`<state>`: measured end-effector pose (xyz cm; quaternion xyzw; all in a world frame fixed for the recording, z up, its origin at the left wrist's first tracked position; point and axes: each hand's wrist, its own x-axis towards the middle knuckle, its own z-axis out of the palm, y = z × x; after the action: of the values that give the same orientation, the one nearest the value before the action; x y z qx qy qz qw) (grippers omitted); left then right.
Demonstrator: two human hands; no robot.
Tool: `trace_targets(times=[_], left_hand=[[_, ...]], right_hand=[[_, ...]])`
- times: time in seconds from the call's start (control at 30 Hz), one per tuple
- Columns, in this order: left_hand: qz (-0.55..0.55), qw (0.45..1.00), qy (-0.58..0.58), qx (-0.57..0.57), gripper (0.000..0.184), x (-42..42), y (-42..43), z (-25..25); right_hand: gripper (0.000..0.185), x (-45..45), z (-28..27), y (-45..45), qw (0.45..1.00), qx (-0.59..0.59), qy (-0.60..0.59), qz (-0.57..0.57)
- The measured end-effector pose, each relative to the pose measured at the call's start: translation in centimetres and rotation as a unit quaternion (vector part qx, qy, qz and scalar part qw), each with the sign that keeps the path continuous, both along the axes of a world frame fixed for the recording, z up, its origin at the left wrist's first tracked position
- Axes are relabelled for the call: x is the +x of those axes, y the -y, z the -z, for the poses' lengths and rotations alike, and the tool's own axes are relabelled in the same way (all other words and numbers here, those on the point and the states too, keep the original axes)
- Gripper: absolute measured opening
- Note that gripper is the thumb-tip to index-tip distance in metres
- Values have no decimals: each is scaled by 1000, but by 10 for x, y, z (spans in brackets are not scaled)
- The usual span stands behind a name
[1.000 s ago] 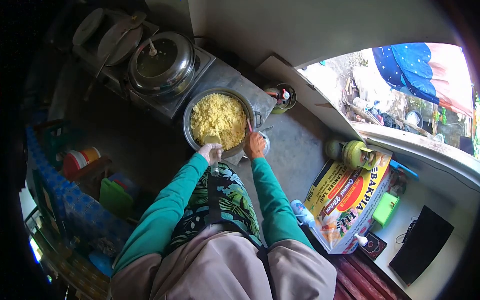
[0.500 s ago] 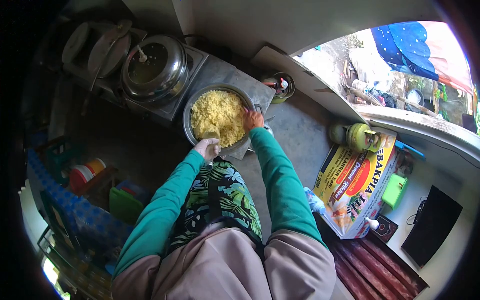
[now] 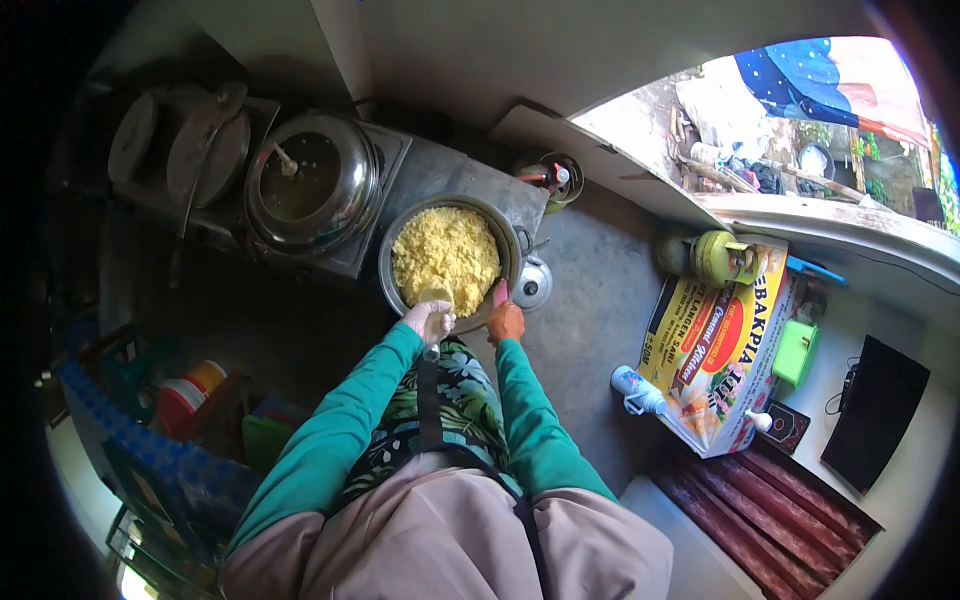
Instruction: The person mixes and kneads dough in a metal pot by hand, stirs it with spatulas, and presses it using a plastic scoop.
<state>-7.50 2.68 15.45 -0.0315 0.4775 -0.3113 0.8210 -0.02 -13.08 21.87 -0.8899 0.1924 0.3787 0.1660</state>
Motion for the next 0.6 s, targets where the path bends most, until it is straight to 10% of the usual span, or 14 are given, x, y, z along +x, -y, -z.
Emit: trace_targets(times=[0.23, 0.6], left_hand=[[43, 997, 16, 64, 20, -3, -8, -13], [-14, 997, 11, 80, 13, -8, 22, -10]], right_hand=[[18, 90, 72, -23, 887, -16, 362, -285], [8, 112, 9, -187, 549, 114, 293, -774]])
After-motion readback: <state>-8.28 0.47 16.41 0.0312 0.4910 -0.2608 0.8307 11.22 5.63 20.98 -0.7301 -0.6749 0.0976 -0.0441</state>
